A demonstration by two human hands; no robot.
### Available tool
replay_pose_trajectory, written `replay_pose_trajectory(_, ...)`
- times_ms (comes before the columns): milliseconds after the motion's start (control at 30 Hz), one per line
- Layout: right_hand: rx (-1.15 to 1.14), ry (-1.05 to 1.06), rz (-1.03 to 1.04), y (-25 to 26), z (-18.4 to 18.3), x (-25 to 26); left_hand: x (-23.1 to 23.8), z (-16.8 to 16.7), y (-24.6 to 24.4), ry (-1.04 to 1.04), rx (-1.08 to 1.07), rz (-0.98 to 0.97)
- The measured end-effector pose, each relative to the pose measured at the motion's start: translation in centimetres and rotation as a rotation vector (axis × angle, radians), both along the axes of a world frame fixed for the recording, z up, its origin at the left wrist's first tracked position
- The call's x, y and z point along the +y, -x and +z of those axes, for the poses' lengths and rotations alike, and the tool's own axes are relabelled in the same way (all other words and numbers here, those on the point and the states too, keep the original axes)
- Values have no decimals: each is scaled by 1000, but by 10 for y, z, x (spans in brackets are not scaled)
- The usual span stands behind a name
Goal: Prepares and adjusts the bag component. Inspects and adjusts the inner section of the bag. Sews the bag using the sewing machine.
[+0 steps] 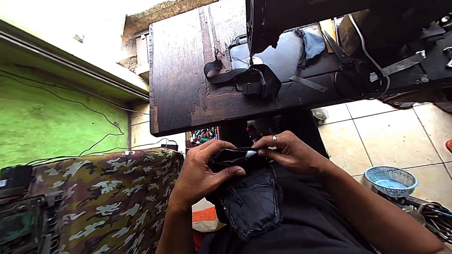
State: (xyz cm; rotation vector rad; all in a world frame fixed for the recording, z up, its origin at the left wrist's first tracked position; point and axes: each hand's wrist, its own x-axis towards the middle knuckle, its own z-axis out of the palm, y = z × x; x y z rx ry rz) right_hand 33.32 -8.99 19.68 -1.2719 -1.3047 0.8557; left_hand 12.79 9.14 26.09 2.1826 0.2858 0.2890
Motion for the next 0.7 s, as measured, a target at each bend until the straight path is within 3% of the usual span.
replay_pose_trajectory(133, -33, -38, -1, 3, 1, 2, -1, -1, 0, -39, -38, 70)
replay_pose_trajectory(267, -62, -150, -156, 15, -9, 1, 1, -4, 1, -48, -65, 103)
replay_pose_trajectory(433, -252, -272, -261, 26, -5, -7, -1, -5, 2, -61, -73, 133)
replay_pose_trajectory(567, -437, -243, -369, 31, -1, -9, -2, -5, 1, -74, -69, 123)
replay_pose_trajectory(700, -465, -207, -441, 35, 3, -7, -7, -5, -1, -102, -68, 110)
